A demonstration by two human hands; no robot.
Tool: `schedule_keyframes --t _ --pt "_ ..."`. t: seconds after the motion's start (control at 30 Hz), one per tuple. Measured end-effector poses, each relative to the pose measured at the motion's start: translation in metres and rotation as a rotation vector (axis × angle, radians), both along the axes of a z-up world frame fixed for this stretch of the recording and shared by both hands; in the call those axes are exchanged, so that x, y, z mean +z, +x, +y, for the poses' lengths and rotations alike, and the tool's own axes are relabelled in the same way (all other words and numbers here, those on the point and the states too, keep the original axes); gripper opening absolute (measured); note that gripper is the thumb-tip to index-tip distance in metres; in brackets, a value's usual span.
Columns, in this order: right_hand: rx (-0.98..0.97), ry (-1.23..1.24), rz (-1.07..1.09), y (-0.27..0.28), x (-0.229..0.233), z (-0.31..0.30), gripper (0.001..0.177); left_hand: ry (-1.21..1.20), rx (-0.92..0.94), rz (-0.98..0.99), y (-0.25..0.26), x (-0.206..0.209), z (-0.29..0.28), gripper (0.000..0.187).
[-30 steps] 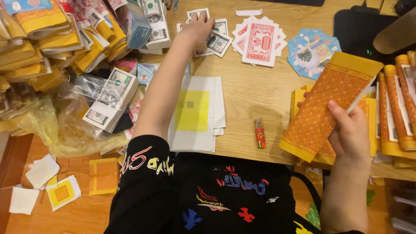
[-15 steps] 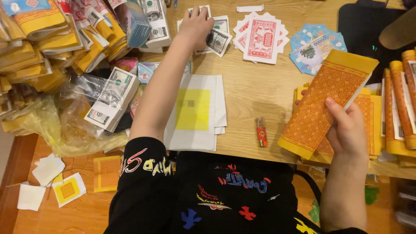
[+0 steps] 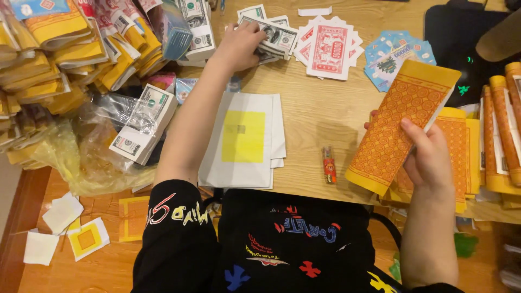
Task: The person assembles small packs of paper money by placing a US $100 bill and several red and blue paper notes into yellow envelopes. The person then folds the envelopes and secures them with rubber bands, repeating the process for multiple packs.
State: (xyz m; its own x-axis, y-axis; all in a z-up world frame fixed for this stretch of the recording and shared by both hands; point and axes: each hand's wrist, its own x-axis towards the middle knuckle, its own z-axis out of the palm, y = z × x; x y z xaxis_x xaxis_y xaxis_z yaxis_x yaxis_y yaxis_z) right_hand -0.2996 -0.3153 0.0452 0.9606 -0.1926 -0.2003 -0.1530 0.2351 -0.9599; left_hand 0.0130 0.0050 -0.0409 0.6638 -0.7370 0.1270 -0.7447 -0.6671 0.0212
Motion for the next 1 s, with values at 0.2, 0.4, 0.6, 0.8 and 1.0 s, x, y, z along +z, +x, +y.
schedule_keyframes --t 0.2,0.4,0.6,0.8,1.0 --pt "-0.125 -0.055 0.014 0.006 -0.009 -0.007 0.032 0.008 0.116 0.302 0.001 0.050 -0.018 0.069" --pt "0.000 0.012 0.049 0.010 0.008 0.008 0.049 0.218 0.252 0.545 0.030 0.047 -0.044 0.086" --pt "-0.035 0.016 0.073 0.018 -0.004 0.000 0.049 0.216 0.302 0.677 0.035 0.056 -0.046 0.073" --pt "-0.052 -0.020 0.112 0.021 -0.008 -0.001 0.047 0.316 0.173 0.410 0.044 0.027 -0.047 0.075" --pt "-0.053 0.015 0.109 0.023 -0.007 -0.001 0.052 0.203 -0.007 -0.008 0.040 0.014 -0.030 0.079"
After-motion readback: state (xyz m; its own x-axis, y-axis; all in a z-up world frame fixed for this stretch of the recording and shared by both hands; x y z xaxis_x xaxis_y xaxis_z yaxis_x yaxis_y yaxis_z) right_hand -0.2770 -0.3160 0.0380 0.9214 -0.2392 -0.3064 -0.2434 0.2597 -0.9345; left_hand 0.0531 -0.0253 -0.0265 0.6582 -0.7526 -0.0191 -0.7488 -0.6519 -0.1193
